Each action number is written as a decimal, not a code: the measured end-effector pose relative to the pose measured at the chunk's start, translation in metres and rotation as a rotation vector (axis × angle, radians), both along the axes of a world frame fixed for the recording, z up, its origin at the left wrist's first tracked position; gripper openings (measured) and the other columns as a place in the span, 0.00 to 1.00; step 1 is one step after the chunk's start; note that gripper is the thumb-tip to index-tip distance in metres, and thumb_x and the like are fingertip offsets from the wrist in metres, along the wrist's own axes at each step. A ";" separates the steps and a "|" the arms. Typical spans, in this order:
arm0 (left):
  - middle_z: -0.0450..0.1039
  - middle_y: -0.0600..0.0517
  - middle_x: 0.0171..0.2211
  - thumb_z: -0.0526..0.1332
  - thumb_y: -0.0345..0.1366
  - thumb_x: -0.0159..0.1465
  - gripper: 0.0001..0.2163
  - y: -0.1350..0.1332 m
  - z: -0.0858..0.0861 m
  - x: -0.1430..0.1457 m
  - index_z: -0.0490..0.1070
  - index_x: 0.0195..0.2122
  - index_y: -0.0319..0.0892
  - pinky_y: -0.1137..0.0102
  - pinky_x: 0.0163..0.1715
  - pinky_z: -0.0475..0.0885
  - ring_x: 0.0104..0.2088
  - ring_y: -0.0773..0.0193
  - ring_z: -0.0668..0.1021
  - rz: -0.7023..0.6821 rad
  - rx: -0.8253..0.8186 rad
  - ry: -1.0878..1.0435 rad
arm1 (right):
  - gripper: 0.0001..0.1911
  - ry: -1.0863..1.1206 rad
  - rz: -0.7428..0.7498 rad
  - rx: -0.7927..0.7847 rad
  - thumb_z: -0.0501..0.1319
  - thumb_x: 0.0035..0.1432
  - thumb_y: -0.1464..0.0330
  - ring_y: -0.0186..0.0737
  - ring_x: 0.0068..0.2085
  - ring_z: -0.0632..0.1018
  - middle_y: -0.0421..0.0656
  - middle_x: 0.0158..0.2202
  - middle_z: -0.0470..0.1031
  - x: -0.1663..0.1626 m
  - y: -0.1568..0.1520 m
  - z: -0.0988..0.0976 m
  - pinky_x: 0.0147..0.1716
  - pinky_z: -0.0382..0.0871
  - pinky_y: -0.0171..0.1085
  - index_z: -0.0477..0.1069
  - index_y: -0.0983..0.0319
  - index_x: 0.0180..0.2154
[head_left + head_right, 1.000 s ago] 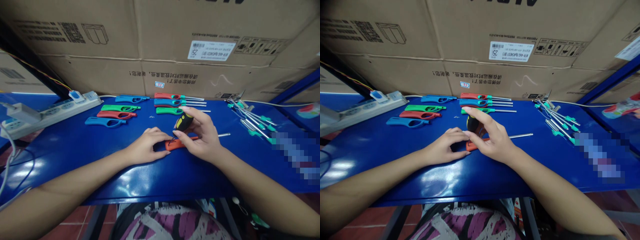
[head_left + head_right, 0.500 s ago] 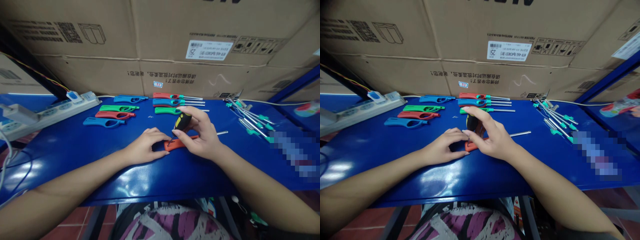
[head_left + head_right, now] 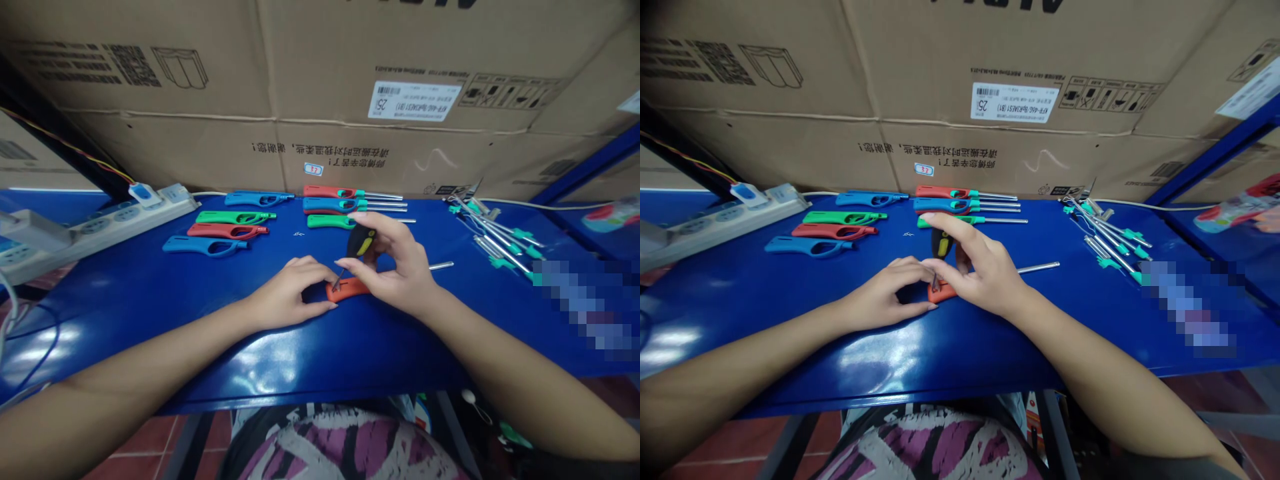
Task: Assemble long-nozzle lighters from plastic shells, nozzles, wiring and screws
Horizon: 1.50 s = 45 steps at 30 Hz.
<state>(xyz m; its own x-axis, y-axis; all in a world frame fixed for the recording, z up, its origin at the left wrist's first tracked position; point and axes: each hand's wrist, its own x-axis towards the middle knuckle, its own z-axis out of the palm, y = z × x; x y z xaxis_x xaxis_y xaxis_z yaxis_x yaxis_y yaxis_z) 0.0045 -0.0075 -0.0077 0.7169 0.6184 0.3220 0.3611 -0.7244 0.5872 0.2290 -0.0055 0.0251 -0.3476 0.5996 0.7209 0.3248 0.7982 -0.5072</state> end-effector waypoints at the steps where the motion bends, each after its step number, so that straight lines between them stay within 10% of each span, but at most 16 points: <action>1: 0.78 0.50 0.43 0.66 0.37 0.65 0.10 0.000 0.000 0.000 0.72 0.46 0.43 0.62 0.49 0.65 0.45 0.57 0.75 0.001 0.002 -0.003 | 0.34 -0.016 -0.014 0.051 0.69 0.59 0.67 0.41 0.38 0.81 0.43 0.58 0.73 0.000 0.000 0.000 0.34 0.81 0.41 0.59 0.45 0.63; 8: 0.77 0.51 0.43 0.66 0.38 0.65 0.10 0.001 -0.002 0.001 0.72 0.46 0.43 0.63 0.49 0.64 0.45 0.58 0.74 -0.003 0.006 -0.001 | 0.27 -0.113 0.152 -0.146 0.56 0.68 0.70 0.41 0.48 0.80 0.45 0.63 0.68 -0.002 -0.007 0.019 0.36 0.80 0.37 0.56 0.51 0.66; 14: 0.77 0.50 0.44 0.66 0.38 0.64 0.12 -0.001 -0.002 0.002 0.72 0.47 0.43 0.62 0.50 0.65 0.45 0.57 0.74 0.013 -0.012 0.003 | 0.24 -0.423 -0.023 0.268 0.62 0.66 0.62 0.41 0.43 0.82 0.44 0.50 0.80 0.002 -0.003 0.034 0.39 0.76 0.36 0.64 0.57 0.61; 18: 0.77 0.50 0.44 0.67 0.37 0.64 0.09 -0.002 0.001 0.003 0.72 0.44 0.43 0.63 0.50 0.66 0.46 0.57 0.75 0.016 -0.023 0.009 | 0.24 -0.472 0.095 0.049 0.49 0.72 0.69 0.37 0.48 0.80 0.46 0.61 0.72 -0.003 -0.005 0.053 0.43 0.74 0.34 0.57 0.59 0.67; 24: 0.77 0.51 0.45 0.67 0.36 0.64 0.09 -0.001 0.003 0.004 0.71 0.43 0.43 0.62 0.51 0.66 0.47 0.57 0.76 0.015 -0.035 0.013 | 0.18 -0.410 -0.222 0.270 0.61 0.66 0.57 0.40 0.35 0.82 0.44 0.38 0.83 -0.012 -0.001 0.054 0.35 0.72 0.35 0.75 0.62 0.49; 28: 0.77 0.52 0.44 0.67 0.37 0.64 0.09 -0.001 0.004 0.003 0.71 0.43 0.44 0.64 0.50 0.66 0.46 0.59 0.75 0.003 -0.038 0.016 | 0.20 -0.247 0.028 0.030 0.47 0.73 0.69 0.35 0.38 0.81 0.50 0.58 0.75 -0.011 0.002 0.040 0.42 0.75 0.36 0.62 0.62 0.63; 33: 0.77 0.51 0.44 0.67 0.37 0.64 0.10 -0.001 0.004 0.003 0.71 0.44 0.43 0.62 0.51 0.65 0.47 0.58 0.75 0.000 -0.043 0.016 | 0.15 -0.164 -0.060 0.135 0.64 0.64 0.60 0.38 0.35 0.81 0.44 0.43 0.81 -0.005 0.005 0.034 0.38 0.75 0.36 0.73 0.59 0.50; 40: 0.77 0.51 0.45 0.67 0.37 0.64 0.10 0.000 0.002 0.003 0.71 0.45 0.44 0.62 0.51 0.66 0.48 0.58 0.75 -0.005 -0.040 0.013 | 0.18 -0.137 0.179 -0.141 0.48 0.74 0.67 0.35 0.40 0.80 0.45 0.48 0.78 -0.004 0.002 0.038 0.40 0.76 0.35 0.65 0.58 0.60; 45: 0.77 0.51 0.45 0.67 0.36 0.64 0.10 -0.001 0.001 0.003 0.71 0.46 0.44 0.62 0.51 0.66 0.48 0.57 0.76 0.003 -0.020 -0.002 | 0.15 -0.287 -0.030 0.217 0.60 0.67 0.60 0.42 0.41 0.80 0.46 0.43 0.80 0.000 0.000 0.040 0.41 0.75 0.38 0.74 0.60 0.50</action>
